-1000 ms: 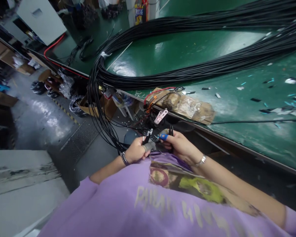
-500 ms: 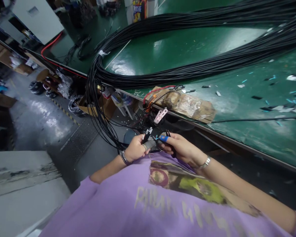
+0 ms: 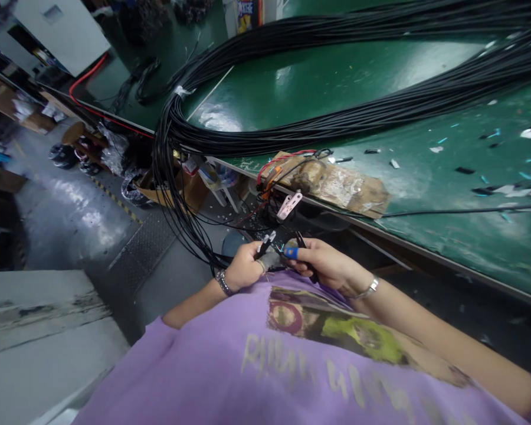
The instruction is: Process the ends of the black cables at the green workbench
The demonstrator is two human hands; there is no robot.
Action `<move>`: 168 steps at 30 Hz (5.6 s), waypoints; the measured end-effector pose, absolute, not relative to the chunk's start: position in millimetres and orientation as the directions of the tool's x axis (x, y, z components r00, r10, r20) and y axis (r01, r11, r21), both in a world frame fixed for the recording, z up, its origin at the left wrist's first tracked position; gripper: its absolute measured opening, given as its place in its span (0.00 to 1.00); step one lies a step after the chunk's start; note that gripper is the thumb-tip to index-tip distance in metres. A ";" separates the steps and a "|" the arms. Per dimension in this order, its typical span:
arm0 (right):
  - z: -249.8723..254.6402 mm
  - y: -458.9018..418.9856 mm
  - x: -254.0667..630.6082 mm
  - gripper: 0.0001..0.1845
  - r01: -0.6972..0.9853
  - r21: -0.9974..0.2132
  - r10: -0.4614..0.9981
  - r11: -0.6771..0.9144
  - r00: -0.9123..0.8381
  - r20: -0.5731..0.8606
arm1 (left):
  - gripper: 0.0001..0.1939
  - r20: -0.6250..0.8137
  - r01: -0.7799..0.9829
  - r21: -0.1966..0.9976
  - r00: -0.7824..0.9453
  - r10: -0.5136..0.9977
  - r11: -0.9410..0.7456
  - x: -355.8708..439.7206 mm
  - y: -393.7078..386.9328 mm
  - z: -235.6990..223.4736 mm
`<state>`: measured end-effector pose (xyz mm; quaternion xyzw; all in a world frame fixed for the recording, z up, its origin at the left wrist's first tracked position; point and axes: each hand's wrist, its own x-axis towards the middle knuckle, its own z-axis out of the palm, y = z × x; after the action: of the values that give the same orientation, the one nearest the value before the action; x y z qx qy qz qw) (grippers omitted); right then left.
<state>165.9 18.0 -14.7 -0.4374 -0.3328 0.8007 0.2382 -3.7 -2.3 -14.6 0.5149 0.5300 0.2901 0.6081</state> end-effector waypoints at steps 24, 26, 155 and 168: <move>-13.8 11.4 177.2 0.08 0.574 -0.619 0.801 0.536 -0.578 0.158 | 0.21 -0.499 0.077 0.865 0.235 0.834 0.496 -7.1 1.6 -4.7; -14.7 13.5 179.8 0.04 0.567 -0.739 0.888 0.364 -0.451 0.092 | 0.21 -0.506 0.099 0.862 0.233 0.831 0.497 -6.0 0.7 -1.0; -8.4 3.5 178.2 0.22 0.436 -0.651 0.760 0.621 -0.539 0.364 | 0.13 -0.215 0.360 0.924 0.216 0.952 0.127 -6.0 -11.6 -15.1; -13.7 11.6 175.6 0.11 0.189 -0.967 0.922 0.173 -0.375 0.092 | 0.21 -0.418 0.048 0.906 0.270 0.867 0.421 -7.3 -5.8 -5.5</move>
<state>175.6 11.6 -13.7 -0.4156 -0.6683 0.4907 0.3738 -7.3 -5.8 -5.5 0.4408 0.5195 0.3084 0.6639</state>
